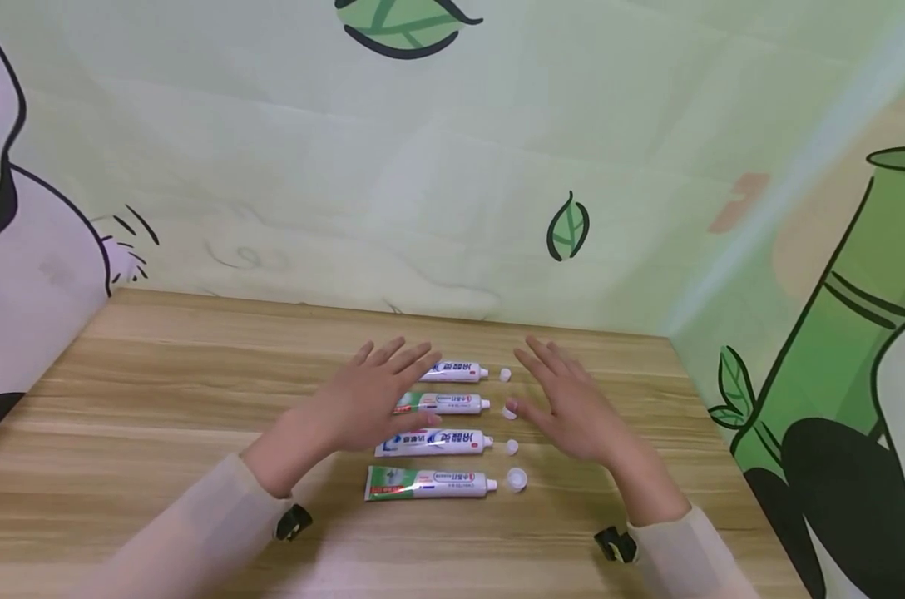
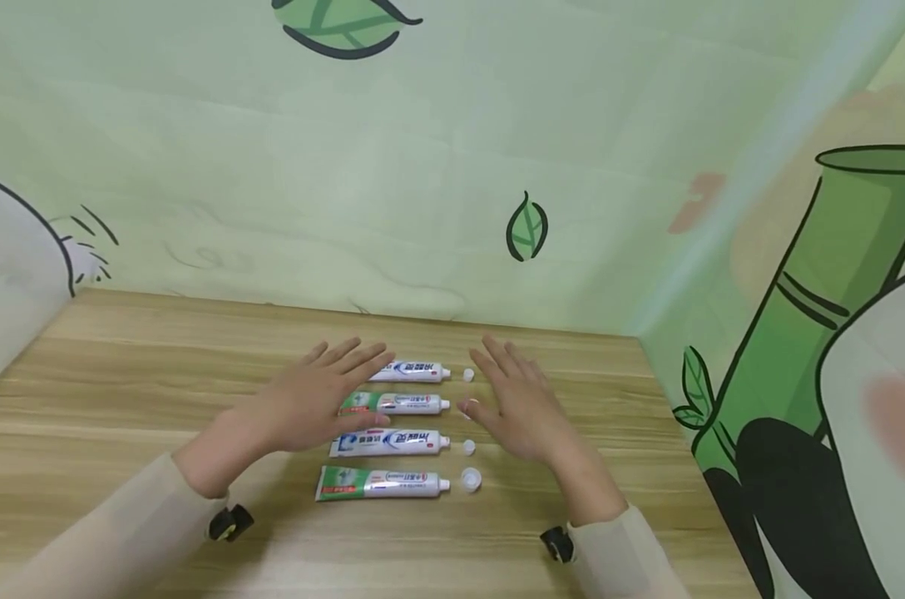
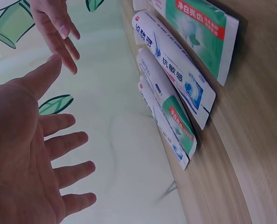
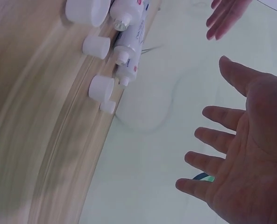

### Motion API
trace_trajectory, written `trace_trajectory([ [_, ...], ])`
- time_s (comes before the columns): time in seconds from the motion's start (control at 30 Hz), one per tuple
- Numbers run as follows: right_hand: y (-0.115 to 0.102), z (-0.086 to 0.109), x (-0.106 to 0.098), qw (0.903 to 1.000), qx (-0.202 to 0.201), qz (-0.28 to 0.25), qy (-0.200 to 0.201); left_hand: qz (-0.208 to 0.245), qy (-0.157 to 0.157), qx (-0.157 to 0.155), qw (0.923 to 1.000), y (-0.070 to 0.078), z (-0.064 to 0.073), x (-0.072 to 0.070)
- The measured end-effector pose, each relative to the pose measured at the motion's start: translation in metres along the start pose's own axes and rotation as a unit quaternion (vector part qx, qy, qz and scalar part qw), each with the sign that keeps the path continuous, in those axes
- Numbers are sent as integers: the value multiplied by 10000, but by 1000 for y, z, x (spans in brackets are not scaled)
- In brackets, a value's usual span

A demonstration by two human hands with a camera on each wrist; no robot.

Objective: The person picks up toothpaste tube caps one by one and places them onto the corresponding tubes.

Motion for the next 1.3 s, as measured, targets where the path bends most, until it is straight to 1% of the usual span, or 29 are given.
trace_trajectory([
  [0.23,-4,4,3,9995,-12,-302,-28,48,71,77,9999,2,3,1],
  [0.37,-1,6,6,9989,-27,-459,21,120,96,98,9998,3,5,2],
  [0.67,4,11,13,9968,-37,-789,155,130,145,147,9997,5,7,5],
  [0.8,4,12,14,9955,-64,-929,190,163,154,113,9997,6,9,6],
  [1.03,4,19,12,9949,-174,-950,282,294,267,184,9990,8,10,9],
  [1.23,2,22,9,9955,-208,-916,123,293,296,258,9988,10,11,13],
  [1.3,0,22,8,9953,-281,-923,68,306,310,279,9987,12,11,14],
])
Point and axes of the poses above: each hand's wrist, its own z-axis away from the middle knuckle, its own x-axis out of the palm, y = z × x, the point moved 7 cm from there along -z, towards the middle knuckle, and after that the axes turned 4 degrees about x, right-handed, at the moved point
